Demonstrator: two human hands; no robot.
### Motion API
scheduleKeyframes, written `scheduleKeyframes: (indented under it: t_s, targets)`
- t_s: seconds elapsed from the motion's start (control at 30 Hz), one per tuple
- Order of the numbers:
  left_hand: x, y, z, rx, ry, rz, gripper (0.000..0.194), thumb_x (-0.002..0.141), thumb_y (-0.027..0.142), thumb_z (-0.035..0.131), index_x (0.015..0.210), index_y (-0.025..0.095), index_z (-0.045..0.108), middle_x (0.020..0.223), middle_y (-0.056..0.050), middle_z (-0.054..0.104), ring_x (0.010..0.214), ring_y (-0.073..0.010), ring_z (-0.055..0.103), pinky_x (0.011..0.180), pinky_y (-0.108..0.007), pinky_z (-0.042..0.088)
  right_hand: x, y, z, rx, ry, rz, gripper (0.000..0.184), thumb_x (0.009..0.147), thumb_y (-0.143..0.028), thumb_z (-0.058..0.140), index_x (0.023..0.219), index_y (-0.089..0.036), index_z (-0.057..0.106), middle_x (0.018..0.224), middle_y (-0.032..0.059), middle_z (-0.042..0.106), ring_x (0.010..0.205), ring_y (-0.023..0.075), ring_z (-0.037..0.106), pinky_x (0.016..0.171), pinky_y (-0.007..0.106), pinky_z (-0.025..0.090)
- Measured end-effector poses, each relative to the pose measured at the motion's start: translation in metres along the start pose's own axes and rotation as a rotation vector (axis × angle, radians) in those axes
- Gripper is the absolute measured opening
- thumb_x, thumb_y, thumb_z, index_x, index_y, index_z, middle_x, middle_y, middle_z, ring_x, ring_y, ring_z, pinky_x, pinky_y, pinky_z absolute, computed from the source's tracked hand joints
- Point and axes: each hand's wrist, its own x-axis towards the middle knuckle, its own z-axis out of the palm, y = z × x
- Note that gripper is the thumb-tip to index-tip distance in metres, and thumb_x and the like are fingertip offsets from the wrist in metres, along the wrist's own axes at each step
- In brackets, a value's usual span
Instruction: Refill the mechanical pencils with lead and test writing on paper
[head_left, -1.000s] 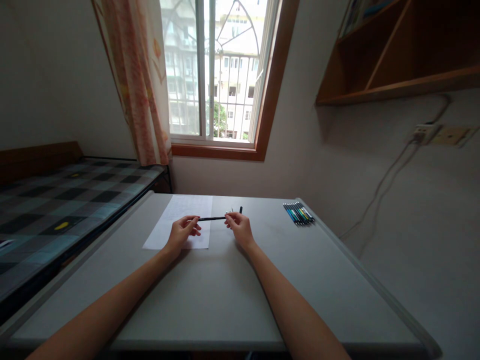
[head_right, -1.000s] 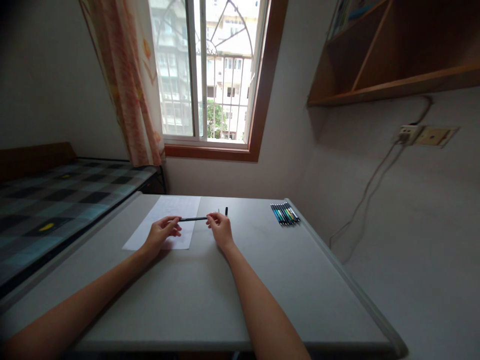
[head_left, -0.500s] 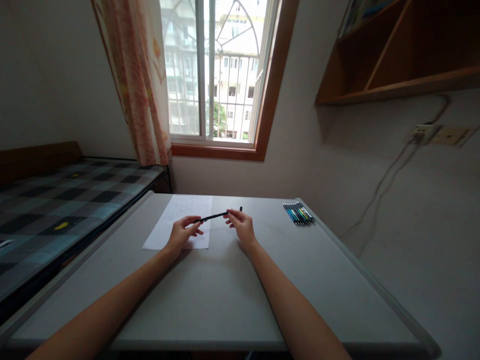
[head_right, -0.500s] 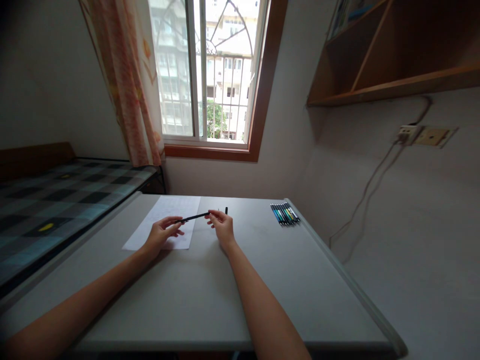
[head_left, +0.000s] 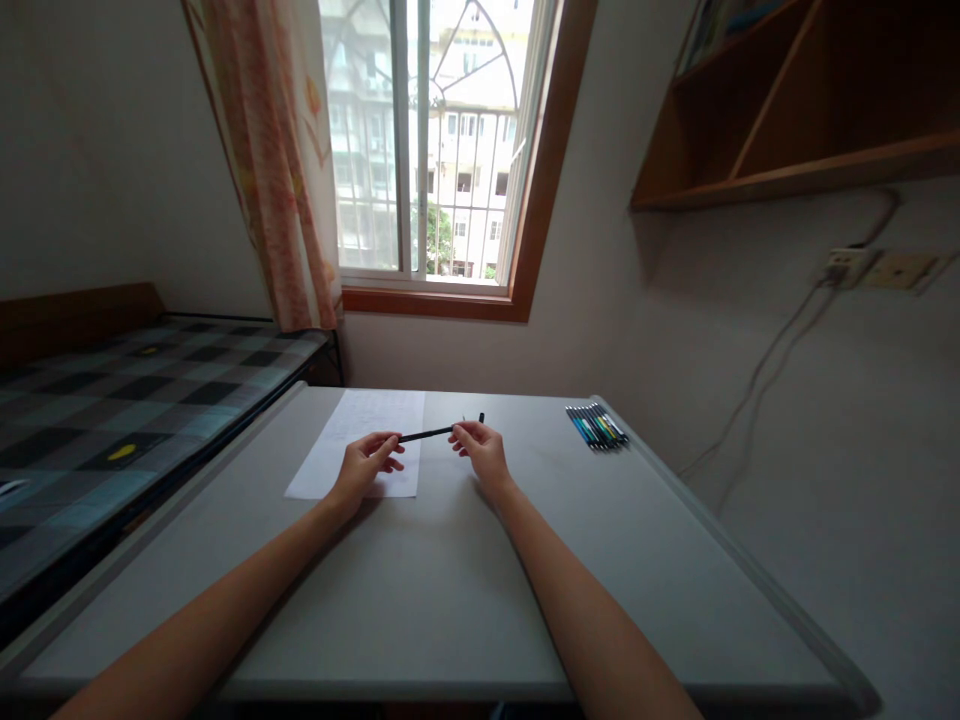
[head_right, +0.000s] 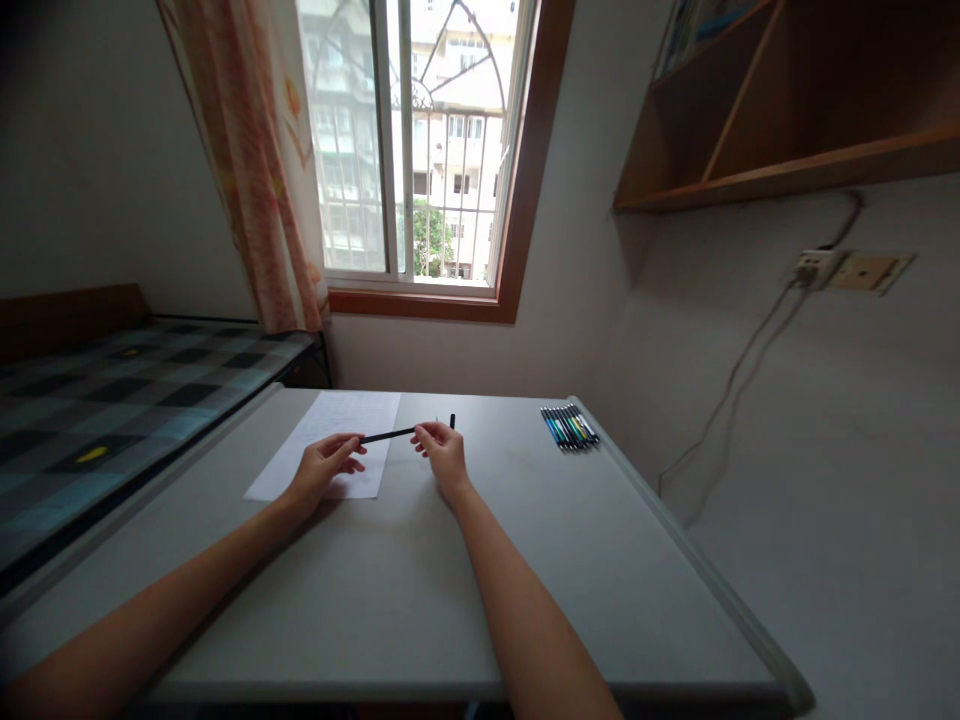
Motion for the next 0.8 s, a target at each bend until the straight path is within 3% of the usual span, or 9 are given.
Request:
scheduleKeyframes:
  t_s: [0.3, 0.8]
  targets:
    - [0.0, 0.001, 0.0, -0.017, 0.044, -0.009, 0.045, 0.066, 0.056, 0.059, 0.073, 0.011, 0.059, 0.066, -0.005, 0.062, 0.048, -0.0144, 0.059, 0.049, -0.025, 0.044, 0.002, 0.013, -0.001, -0.14, -0.126, 0.082, 0.026, 0.068, -0.041, 0.058, 0.068, -0.014, 0.056, 0.055, 0.0004, 0.06, 0.041, 0.0075, 0.047, 0.04, 0.019, 0.034]
    - [0.0, 0.001, -0.001, -0.038, 0.06, -0.005, 0.045, 0.065, 0.056, 0.06, 0.074, 0.011, 0.058, 0.063, -0.004, 0.061, 0.048, -0.0147, 0.059, 0.05, -0.027, 0.046, 0.001, 0.02, -0.001, -0.283, -0.208, 0.098, 0.021, 0.072, -0.033, 0.056, 0.064, -0.014, 0.055, 0.055, 0.0016, 0.061, 0.044, 0.0082, 0.05, 0.045, 0.02, 0.038]
